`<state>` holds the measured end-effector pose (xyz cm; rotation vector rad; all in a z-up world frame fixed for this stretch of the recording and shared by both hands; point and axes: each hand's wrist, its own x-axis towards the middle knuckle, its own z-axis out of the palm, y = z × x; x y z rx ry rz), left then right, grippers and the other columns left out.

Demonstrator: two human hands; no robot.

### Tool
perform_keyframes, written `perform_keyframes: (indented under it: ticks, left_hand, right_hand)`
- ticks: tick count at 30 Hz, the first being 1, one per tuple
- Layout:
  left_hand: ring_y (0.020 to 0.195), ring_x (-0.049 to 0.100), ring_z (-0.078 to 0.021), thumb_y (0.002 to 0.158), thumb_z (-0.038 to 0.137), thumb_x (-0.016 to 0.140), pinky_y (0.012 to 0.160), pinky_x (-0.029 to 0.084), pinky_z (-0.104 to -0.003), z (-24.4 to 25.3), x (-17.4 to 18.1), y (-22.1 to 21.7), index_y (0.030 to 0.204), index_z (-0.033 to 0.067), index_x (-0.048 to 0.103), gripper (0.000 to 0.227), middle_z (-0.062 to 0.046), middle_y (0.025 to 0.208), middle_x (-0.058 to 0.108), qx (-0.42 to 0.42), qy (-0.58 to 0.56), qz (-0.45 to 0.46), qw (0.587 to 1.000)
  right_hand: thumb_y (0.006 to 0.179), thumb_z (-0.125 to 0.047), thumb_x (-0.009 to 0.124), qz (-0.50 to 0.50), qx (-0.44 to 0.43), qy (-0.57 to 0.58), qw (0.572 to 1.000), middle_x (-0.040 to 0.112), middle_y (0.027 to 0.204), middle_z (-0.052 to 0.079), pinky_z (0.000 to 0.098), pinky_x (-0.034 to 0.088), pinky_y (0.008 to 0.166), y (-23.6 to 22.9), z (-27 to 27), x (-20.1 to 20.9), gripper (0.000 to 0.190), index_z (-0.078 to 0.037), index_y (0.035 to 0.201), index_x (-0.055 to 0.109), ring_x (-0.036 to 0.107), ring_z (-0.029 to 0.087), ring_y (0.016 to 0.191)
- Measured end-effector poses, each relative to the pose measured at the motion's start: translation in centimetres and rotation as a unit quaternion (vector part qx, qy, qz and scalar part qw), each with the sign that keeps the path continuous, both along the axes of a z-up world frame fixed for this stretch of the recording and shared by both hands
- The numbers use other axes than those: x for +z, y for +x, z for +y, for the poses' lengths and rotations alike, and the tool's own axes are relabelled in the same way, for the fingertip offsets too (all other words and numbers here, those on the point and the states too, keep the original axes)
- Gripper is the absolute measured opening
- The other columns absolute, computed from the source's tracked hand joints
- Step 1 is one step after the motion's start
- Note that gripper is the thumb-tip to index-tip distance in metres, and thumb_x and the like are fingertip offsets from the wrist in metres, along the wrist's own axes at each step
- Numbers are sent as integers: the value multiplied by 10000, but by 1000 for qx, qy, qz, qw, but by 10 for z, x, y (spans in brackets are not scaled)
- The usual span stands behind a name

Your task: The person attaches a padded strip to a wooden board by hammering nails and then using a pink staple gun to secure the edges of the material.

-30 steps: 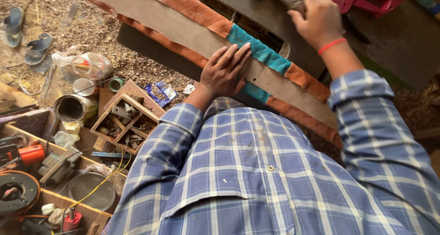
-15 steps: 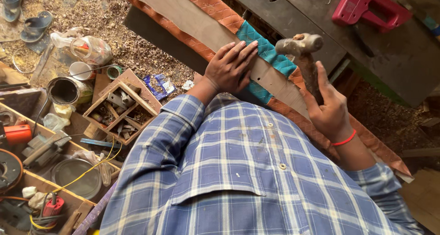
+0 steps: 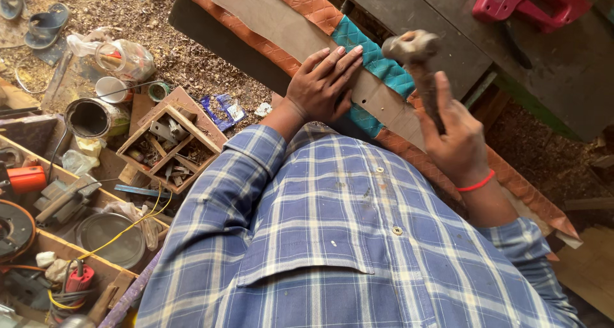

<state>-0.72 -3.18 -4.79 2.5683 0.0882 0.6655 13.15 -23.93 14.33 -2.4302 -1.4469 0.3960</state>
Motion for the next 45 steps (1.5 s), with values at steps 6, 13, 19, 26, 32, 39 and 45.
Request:
perform_keyframes:
  ticks: [6, 13, 19, 26, 32, 39, 45]
  left_hand:
    - [1398, 521, -226, 970, 349, 593, 1216, 332, -399, 1, 0, 1, 1506, 66, 573, 607, -60, 1599, 483, 1, -8, -15, 1000]
    - [1400, 520, -235, 986, 354, 603, 1213, 339, -403, 2, 1, 0, 1495, 52, 583, 592, -66, 1598, 486, -2, -10, -19, 1000]
    - [1400, 523, -234, 983, 346, 603, 1213, 347, -406, 4, 4, 0, 1486, 54, 588, 582, -63, 1588, 499, -2, -16, -20, 1000]
    - [1402, 525, -228, 976, 356, 617, 1200, 352, -399, 8, 3, 2, 1474, 73, 599, 573, -61, 1581, 516, -3, -20, -9, 1000]
    - [1387, 522, -245, 959, 363, 657, 1188, 352, -422, 5, 18, 5, 1456, 74, 616, 576, -60, 1567, 532, -7, -43, 3, 999]
    - [1459, 381, -314, 907, 419, 714, 1195, 275, -490, -20, 60, 18, 1494, 29, 499, 737, -126, 1606, 395, -65, -46, 96, 992]
    - [1576, 250, -275, 967, 427, 653, 1287, 199, -412, -50, 81, 60, 1586, -13, 399, 800, -145, 1690, 311, -268, -3, 130, 955]
  right_hand:
    - [1046, -64, 729, -18, 9, 52, 998, 681, 1196, 263, 410, 588, 826, -17, 6, 5, 657, 2, 1606, 391, 726, 380, 1011]
    - [1022, -48, 727, -7, -10, 11, 1000, 712, 1135, 233, 436, 582, 832, -16, 21, 6, 641, 15, 1587, 432, 725, 388, 995]
    - [1050, -71, 717, -30, -5, 66, 997, 686, 1190, 253, 420, 594, 844, -28, 11, 11, 659, 0, 1612, 380, 734, 376, 1033]
    - [990, -75, 713, 6, -48, -57, 997, 660, 882, 172, 428, 546, 660, -24, 12, -1, 669, -27, 1588, 418, 672, 326, 766]
    - [927, -96, 771, 38, -100, -1, 994, 685, 905, 173, 442, 556, 748, -22, -11, 5, 653, -74, 1533, 528, 688, 327, 827]
    - [941, -82, 811, -135, -177, 13, 975, 730, 1097, 200, 410, 587, 818, 17, -71, 28, 547, -68, 1460, 639, 722, 349, 945]
    - [1022, -24, 764, -109, -285, 102, 947, 734, 1212, 204, 366, 619, 873, 11, -130, 27, 413, 32, 1404, 617, 762, 276, 1028]
